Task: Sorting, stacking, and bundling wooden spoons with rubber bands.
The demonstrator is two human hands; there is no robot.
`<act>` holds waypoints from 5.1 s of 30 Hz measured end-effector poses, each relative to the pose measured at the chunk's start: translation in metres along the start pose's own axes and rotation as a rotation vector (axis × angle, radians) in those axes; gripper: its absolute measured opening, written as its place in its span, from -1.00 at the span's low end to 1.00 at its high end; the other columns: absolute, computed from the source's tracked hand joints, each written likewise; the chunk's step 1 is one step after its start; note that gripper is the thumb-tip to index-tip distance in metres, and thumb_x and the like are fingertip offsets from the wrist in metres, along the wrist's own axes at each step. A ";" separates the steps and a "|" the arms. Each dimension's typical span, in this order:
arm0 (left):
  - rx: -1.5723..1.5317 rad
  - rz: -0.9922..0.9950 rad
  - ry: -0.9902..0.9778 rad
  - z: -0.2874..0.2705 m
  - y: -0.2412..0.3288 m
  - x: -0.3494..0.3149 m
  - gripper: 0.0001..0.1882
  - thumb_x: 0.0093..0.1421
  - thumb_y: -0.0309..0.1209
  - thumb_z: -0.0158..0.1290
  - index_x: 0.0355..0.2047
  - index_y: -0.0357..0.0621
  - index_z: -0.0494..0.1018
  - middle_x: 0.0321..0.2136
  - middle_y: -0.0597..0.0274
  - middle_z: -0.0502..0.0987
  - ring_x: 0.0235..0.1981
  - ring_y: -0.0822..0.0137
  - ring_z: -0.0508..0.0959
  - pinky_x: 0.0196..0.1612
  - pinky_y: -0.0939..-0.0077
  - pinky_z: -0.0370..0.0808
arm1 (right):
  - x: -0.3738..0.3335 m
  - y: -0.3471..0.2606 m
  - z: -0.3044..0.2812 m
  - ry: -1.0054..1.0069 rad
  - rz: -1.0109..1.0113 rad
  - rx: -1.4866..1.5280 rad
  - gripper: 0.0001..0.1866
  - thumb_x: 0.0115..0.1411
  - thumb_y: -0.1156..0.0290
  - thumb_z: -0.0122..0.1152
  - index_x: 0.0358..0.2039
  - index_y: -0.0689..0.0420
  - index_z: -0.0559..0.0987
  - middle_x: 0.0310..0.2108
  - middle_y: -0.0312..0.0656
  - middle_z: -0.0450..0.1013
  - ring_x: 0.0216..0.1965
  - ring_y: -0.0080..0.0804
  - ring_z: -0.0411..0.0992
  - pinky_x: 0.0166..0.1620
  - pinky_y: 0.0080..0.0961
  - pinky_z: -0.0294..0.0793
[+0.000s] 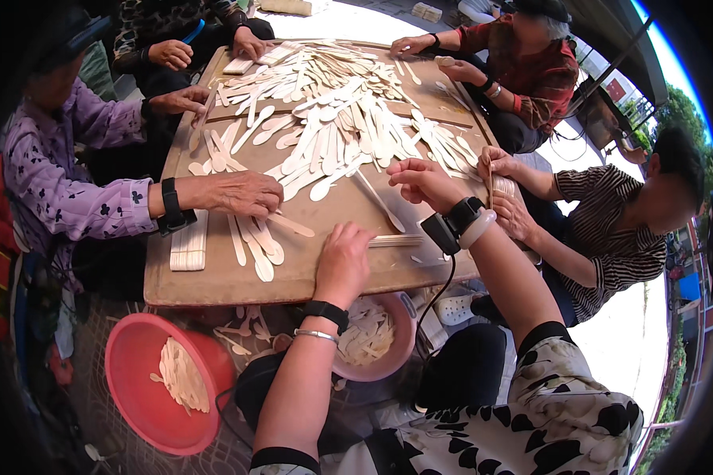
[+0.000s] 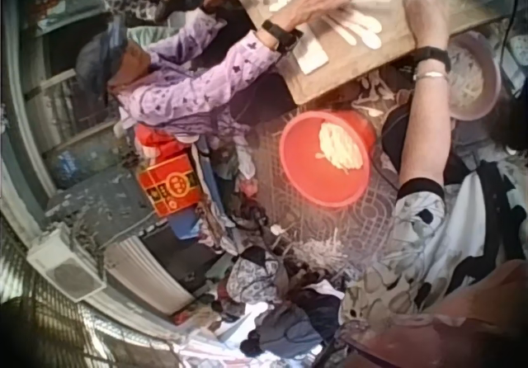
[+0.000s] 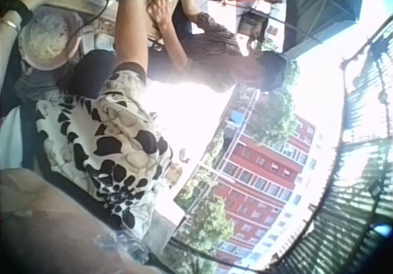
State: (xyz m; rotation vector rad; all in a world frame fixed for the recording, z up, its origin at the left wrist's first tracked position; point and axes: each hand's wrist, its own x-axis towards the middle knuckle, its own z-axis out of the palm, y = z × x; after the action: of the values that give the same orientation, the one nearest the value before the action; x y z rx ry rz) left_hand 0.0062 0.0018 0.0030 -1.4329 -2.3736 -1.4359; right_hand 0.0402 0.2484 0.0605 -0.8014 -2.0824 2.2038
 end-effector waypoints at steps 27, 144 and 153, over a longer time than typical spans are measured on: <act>-0.010 -0.045 -0.009 0.000 0.000 -0.001 -0.78 0.15 -0.60 0.01 -0.25 -0.15 0.60 -0.19 0.20 0.54 -0.05 0.09 0.49 0.04 0.21 0.47 | -0.019 -0.031 0.011 -0.198 -0.118 -0.020 -0.73 0.25 0.49 0.10 -0.04 0.25 0.51 -0.08 -0.11 0.55 -0.14 -0.42 0.59 -0.02 -0.46 0.60; 0.132 0.036 -0.107 0.001 0.004 -0.005 -0.63 0.10 -0.63 -0.01 -0.06 -0.21 0.51 -0.16 0.10 0.48 -0.04 0.03 0.44 0.10 0.17 0.41 | 0.083 0.007 0.011 0.330 -0.665 -1.533 -0.93 0.14 0.46 0.24 -0.36 0.13 0.63 -0.28 -0.15 0.52 -0.26 -0.06 0.56 -0.21 -0.20 0.54; 0.046 0.011 -0.049 0.001 0.003 -0.006 -0.79 0.22 -0.60 0.01 -0.13 -0.23 0.50 -0.13 0.07 0.48 -0.02 0.00 0.45 0.06 0.13 0.43 | 0.038 0.000 0.003 0.195 -0.464 -0.941 -0.82 0.21 0.40 0.18 -0.35 0.27 0.60 -0.49 -0.13 0.57 -0.47 -0.27 0.56 -0.34 -0.36 0.54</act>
State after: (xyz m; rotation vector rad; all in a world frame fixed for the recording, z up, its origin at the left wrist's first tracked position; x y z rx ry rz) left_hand 0.0120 -0.0006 0.0019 -1.4839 -2.4068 -1.3496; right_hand 0.0058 0.2584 0.0469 -0.4119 -2.7800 0.8334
